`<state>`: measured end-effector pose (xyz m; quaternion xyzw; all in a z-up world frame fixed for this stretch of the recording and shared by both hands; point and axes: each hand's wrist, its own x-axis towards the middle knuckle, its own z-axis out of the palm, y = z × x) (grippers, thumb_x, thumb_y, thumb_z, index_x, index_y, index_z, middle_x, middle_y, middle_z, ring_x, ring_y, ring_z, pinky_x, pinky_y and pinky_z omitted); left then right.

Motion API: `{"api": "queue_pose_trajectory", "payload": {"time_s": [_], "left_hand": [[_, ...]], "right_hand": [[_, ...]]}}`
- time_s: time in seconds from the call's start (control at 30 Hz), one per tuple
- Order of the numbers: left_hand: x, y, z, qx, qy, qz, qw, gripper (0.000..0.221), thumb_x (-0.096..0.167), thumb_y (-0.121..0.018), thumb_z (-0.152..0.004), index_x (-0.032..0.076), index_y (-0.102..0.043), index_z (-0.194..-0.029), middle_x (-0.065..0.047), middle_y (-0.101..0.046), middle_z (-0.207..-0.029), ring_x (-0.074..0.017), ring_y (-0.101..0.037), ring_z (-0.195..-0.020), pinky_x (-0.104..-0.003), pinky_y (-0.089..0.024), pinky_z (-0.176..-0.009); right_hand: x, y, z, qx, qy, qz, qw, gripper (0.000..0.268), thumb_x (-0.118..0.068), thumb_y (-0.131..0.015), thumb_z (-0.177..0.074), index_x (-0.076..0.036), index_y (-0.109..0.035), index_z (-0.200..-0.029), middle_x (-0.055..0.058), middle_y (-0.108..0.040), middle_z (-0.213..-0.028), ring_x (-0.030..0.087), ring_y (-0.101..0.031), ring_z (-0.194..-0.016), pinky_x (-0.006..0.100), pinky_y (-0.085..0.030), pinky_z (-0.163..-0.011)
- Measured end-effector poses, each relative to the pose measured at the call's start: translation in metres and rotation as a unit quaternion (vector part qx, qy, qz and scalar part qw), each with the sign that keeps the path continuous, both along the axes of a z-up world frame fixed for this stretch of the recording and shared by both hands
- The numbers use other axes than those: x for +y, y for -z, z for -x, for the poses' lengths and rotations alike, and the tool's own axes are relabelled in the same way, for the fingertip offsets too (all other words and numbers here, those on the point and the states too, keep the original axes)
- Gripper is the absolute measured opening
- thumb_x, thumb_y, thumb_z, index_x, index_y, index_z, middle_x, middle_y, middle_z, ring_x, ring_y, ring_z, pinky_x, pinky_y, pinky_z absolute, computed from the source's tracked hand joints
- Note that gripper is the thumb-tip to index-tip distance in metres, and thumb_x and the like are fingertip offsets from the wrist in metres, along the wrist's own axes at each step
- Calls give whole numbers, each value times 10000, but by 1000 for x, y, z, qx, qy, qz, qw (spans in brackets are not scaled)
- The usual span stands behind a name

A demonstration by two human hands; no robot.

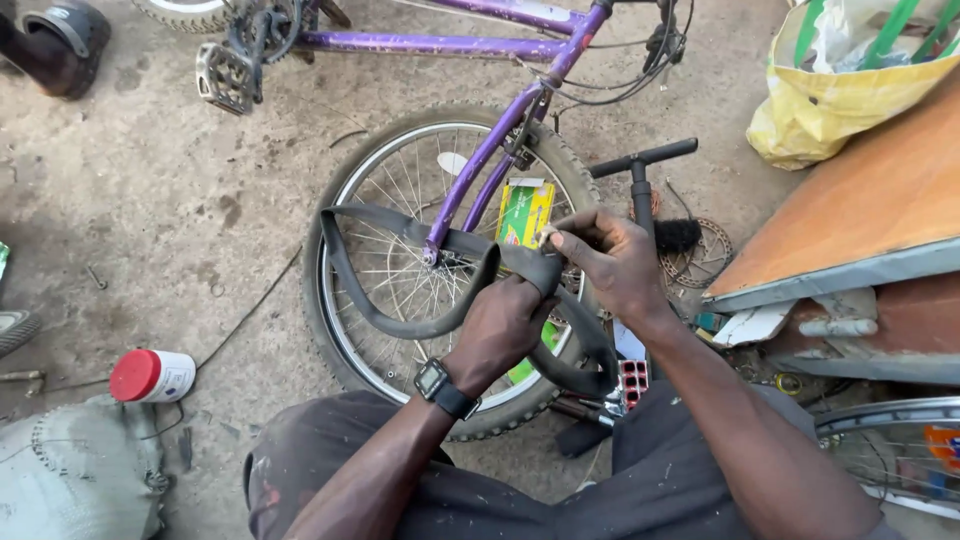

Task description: Removing an inner tube from a bicycle wheel by prying the tire bead and pulling the tube out.

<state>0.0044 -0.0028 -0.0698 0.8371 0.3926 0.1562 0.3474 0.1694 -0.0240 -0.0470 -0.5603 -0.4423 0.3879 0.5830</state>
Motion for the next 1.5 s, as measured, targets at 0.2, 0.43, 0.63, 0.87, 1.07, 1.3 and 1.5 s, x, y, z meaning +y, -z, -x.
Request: {"api": "queue_pose_trajectory", "payload": {"time_s": [0.2, 0.43, 0.63, 0.87, 1.07, 1.3, 1.5], "left_hand": [[-9, -12, 0, 22, -1, 18, 1000, 322, 285, -648, -902, 12, -616, -733, -167, -644, -714, -452, -677, -740, -496, -537, -559], [-9, -62, 13, -82, -40, 98, 991, 323, 276, -689, -874, -35, -646, -800, -238, -653, -846, -511, -653, -826, -536, -525, -631], [-12, -36, 10, -84, -23, 109, 990, 307, 278, -707, -869, -10, -652, -778, -200, -668, -857, -469, -675, -809, -487, -546, -614], [-8, -26, 16, -119, -7, 78, 990, 266, 252, -717, -864, 17, -653, -758, -174, -651, -830, -470, -659, -779, -486, -526, -580], [-11, -34, 25, -124, -14, 84, 989, 247, 228, -703, -867, 1, -653, -783, -193, -639, -816, -479, -650, -772, -508, -519, -599], [-6, -27, 25, -161, -49, 205, 964, 154, 209, -701, -868, 88, -757, -946, -162, -734, -857, -314, -728, -830, -436, -567, -727], [2, -33, 18, -479, -97, 522, 699, 588, 573, -521, -1023, 23, -675, -1162, -158, -750, -1043, -252, -746, -948, -393, -597, -855]], "right_hand": [[-3, 7, 3, 54, 19, 7, 998, 208, -82, -798, -913, 42, -699, -1047, 249, -715, -824, 199, -745, -810, 260, -619, -583], [-3, 1, -7, 36, 37, 1, 999, 157, -67, -712, -993, 59, -655, -1067, 213, -708, -835, 143, -675, -692, 238, -564, -517], [-1, 20, -9, 77, -3, 34, 996, 191, -96, -714, -981, 70, -686, -1072, 225, -698, -806, 177, -682, -677, 275, -544, -527], [-8, -7, 2, 207, -8, 85, 975, 192, -49, -717, -926, 79, -689, -1066, 209, -715, -798, 193, -704, -647, 230, -533, -498], [-2, 17, -4, 146, -44, 44, 987, 262, -43, -767, -882, 67, -707, -1111, 249, -725, -869, 238, -744, -747, 264, -585, -540], [-1, 18, 5, 145, -15, 23, 989, 230, -58, -768, -926, 88, -694, -1087, 232, -703, -823, 233, -732, -717, 270, -584, -561], [-17, -20, 28, 140, -36, -13, 989, 182, -7, -773, -907, 73, -686, -1045, 202, -633, -691, 203, -650, -585, 318, -564, -493]]}}
